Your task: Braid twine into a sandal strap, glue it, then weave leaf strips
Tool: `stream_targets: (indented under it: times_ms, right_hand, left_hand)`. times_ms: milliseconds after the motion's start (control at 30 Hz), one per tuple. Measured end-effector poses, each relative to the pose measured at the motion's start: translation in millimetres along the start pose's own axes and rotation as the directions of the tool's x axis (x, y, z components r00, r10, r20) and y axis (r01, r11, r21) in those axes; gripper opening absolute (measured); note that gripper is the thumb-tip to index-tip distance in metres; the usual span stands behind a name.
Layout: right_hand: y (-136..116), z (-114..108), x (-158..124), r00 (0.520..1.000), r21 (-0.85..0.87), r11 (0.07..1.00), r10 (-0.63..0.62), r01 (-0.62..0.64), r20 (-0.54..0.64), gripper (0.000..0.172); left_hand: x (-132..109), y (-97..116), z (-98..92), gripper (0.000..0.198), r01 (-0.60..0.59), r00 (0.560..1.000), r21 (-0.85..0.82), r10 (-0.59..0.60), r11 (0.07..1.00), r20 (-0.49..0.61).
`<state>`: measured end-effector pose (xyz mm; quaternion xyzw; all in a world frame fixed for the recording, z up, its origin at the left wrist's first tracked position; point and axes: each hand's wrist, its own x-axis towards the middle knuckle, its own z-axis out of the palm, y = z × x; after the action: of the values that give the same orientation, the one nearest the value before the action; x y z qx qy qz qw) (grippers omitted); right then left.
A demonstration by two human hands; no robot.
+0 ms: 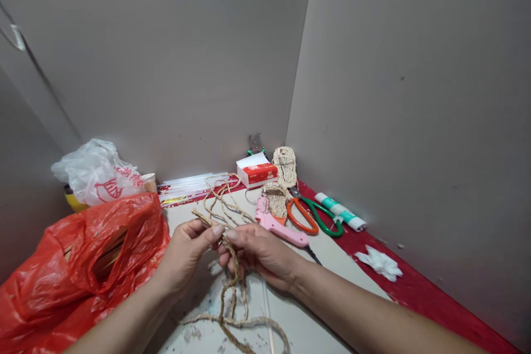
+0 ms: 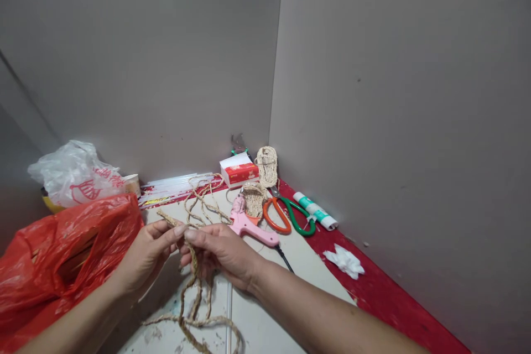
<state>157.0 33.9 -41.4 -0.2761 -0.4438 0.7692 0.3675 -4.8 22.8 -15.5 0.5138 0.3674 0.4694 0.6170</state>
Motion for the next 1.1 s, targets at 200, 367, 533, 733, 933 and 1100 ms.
stream_targets:
  times_ms: [200, 367, 533, 733, 933, 1100]
  right_hand:
    - [-2.3, 3.0, -1.8, 0.999, -0.062, 0.998, -0.035, 0.034, -0.013, 0.035]
    - [-5.5, 5.1, -3.6, 0.985, -0.236, 0.963, -0.154, 0.131, -0.080, 0.033]
    - [-7.2, 10.8, -4.2, 0.922, -0.489, 0.847, -0.336, 0.208, -0.190, 0.022]
    - [-6.8, 11.4, -5.9, 0.945, -0.485, 0.848, -0.305, 0.213, -0.118, 0.033]
    - [-1.3, 12.3, -6.8, 0.885, -0.659, 0.698, -0.453, 0.280, -0.103, 0.023]
    - [3.4, 13.3, -7.8, 0.789, -0.803, 0.477, -0.614, 0.357, -0.014, 0.026]
  left_hand:
    - [-0.5, -3.0, -2.1, 0.022, -0.011, 0.999, 0.026, 0.012, 1.000, -0.040]
    - [0.4, -1.7, -3.7, 0.019, 0.003, 0.998, -0.033, -0.005, 0.999, -0.059]
    - [6.3, -2.3, -9.6, 0.025, -0.025, 0.992, -0.081, 0.014, 0.996, -0.128]
    - [7.1, -5.9, -13.4, 0.020, -0.014, 0.989, -0.093, 0.000, 0.996, -0.145]
    - [6.3, -3.3, -7.7, 0.019, -0.002, 0.993, -0.112, -0.011, 0.994, -0.115]
    - [6.0, -4.4, -7.3, 0.016, -0.018, 0.995, -0.060, 0.012, 0.998, -0.097]
